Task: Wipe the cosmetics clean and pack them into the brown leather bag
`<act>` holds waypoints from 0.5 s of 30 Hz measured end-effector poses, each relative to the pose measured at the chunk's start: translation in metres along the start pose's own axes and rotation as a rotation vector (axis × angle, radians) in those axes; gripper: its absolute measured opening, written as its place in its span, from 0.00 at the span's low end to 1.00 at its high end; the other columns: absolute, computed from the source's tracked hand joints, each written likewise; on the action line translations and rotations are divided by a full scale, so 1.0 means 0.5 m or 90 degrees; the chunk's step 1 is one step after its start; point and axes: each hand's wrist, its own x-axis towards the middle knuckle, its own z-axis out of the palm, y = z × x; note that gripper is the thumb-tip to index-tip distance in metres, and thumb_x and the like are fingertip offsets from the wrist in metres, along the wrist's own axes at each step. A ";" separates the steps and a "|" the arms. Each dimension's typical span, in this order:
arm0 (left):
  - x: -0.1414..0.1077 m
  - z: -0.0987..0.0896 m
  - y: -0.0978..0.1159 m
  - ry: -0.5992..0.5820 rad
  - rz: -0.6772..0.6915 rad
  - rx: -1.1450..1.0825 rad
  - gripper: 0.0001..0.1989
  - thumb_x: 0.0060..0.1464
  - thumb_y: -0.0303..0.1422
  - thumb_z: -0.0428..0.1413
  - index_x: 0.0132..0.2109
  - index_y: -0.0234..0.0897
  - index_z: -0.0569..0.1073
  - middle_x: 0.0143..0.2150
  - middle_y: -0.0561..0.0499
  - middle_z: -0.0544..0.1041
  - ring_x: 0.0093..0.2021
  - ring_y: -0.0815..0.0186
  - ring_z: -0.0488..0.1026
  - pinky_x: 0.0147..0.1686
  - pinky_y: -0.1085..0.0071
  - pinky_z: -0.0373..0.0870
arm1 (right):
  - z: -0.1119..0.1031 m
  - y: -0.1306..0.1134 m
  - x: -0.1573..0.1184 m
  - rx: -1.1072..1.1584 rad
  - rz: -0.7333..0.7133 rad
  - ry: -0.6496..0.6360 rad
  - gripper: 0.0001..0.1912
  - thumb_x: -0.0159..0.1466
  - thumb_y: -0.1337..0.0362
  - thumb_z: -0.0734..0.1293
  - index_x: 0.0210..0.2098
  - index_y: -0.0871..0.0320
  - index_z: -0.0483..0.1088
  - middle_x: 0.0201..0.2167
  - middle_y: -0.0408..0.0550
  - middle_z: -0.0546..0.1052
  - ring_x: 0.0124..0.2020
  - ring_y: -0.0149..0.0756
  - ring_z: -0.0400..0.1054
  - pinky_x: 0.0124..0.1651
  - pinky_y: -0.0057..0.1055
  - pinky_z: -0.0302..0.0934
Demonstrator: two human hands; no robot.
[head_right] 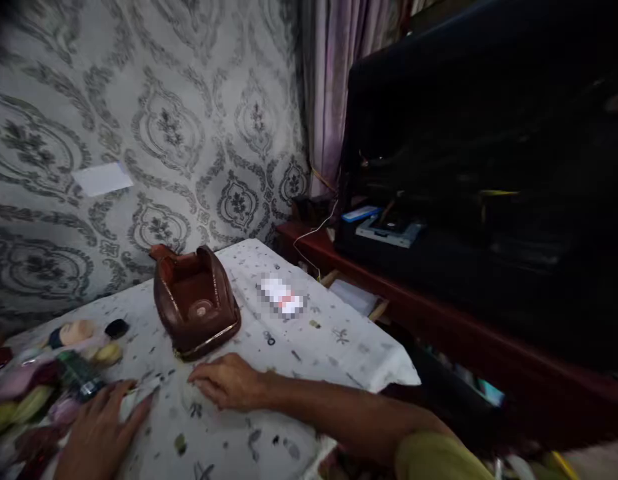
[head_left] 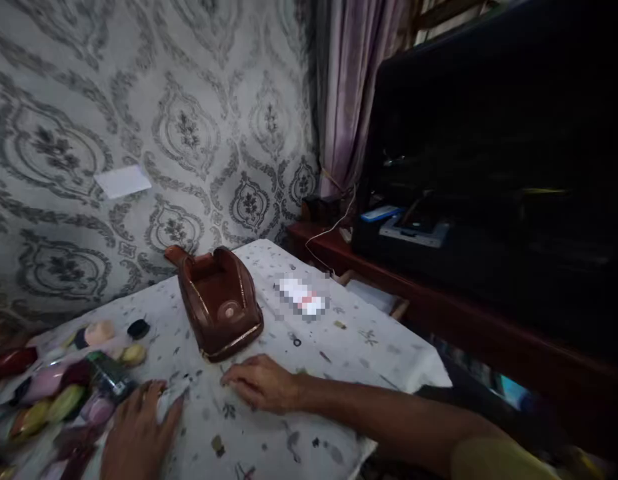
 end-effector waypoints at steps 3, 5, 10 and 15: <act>0.006 0.001 0.000 -0.032 -0.050 -0.045 0.23 0.54 0.23 0.49 0.50 0.48 0.78 0.57 0.43 0.74 0.57 0.46 0.67 0.47 0.55 0.69 | 0.012 -0.014 -0.004 -0.019 -0.013 -0.026 0.16 0.69 0.66 0.58 0.51 0.61 0.73 0.40 0.51 0.82 0.37 0.34 0.77 0.43 0.25 0.66; 0.014 -0.005 0.004 -0.044 -0.091 -0.089 0.20 0.54 0.25 0.50 0.49 0.46 0.78 0.56 0.44 0.75 0.56 0.48 0.69 0.46 0.59 0.70 | 0.012 -0.028 0.000 -0.019 -0.011 -0.056 0.16 0.69 0.67 0.59 0.51 0.61 0.73 0.41 0.51 0.82 0.40 0.35 0.77 0.45 0.26 0.65; 0.035 -0.031 0.032 0.002 -0.212 -0.174 0.15 0.55 0.38 0.51 0.47 0.40 0.76 0.50 0.43 0.76 0.48 0.52 0.73 0.44 0.60 0.70 | -0.016 -0.086 0.043 -0.004 0.007 -0.134 0.16 0.69 0.68 0.60 0.53 0.59 0.71 0.33 0.45 0.82 0.36 0.33 0.76 0.41 0.23 0.65; 0.035 -0.040 0.043 0.079 -0.218 -0.220 0.14 0.51 0.33 0.50 0.44 0.40 0.76 0.48 0.44 0.78 0.48 0.51 0.73 0.44 0.60 0.69 | -0.033 -0.162 0.123 -0.041 -0.119 -0.139 0.16 0.71 0.61 0.59 0.54 0.58 0.70 0.41 0.46 0.81 0.41 0.35 0.75 0.39 0.24 0.64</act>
